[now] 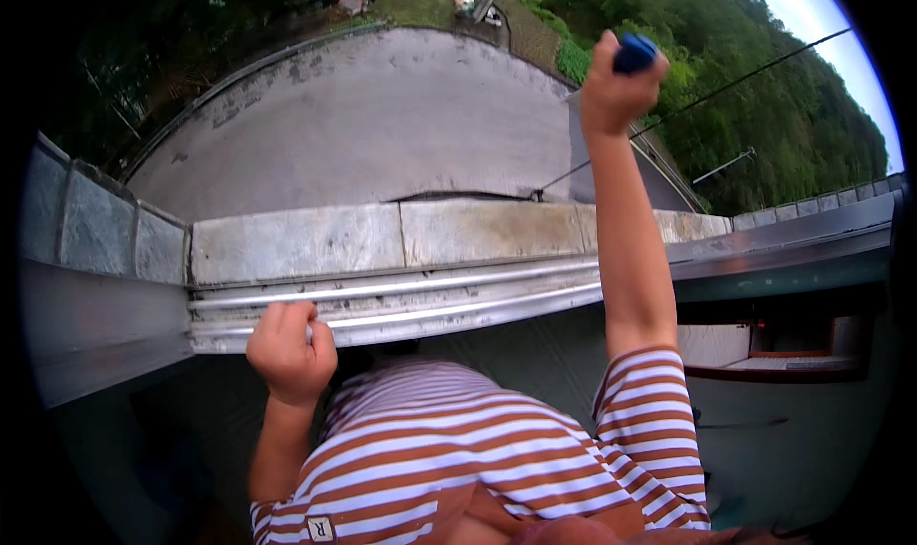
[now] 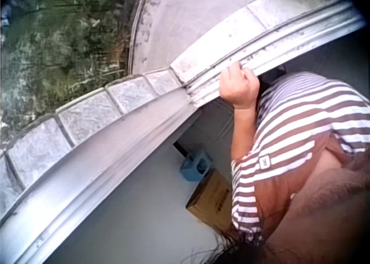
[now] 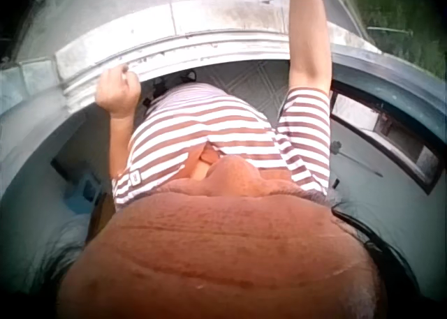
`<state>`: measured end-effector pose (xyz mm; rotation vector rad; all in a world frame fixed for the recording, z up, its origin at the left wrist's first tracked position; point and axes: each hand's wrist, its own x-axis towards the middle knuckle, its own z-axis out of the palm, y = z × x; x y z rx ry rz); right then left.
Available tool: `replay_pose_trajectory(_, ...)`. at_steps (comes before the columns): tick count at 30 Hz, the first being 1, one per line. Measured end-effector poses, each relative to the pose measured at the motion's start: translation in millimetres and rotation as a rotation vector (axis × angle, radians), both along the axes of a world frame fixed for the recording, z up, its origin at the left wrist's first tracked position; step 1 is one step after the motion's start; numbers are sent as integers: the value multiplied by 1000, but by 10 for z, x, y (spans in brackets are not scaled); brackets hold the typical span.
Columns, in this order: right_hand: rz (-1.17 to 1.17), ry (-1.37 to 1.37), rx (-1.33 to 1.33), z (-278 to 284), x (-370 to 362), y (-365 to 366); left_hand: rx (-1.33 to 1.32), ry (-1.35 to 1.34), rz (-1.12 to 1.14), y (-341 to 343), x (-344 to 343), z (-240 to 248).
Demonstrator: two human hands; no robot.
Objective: The person uses a blue-handled scraper to remove debris from a metal window sill. They repeatedly scrape along the length of the sill and occasionally wipe the area with a white cloth.
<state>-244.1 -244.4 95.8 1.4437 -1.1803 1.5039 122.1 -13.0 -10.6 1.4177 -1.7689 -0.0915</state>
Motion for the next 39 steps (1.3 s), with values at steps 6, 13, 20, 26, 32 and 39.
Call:
replay_pose_trajectory(6, 603, -636, 23, 200, 235, 809, 16, 10, -4, -7, 2, 0)
replay_pose_trajectory(13, 814, -846, 89, 157, 270, 2080, -18, 0, 0, -2, 1, -15)
replay_pose_trajectory(20, 833, -729, 60, -308, 359, 2765, -16, 16, -25, -20, -25, 12)
replay_pose_trajectory(26, 865, -611, 67, -585, 405, 2822, 17, 23, -30, -4, -26, 21)
replay_pose_trajectory(32, 861, -516, 26, -782, 445, 2841, 7, 21, -24, 5, -67, 12)
replay_pose_trajectory(39, 853, -383, -22, -916, 417, 2849, -4, -18, -20, -23, -44, 2)
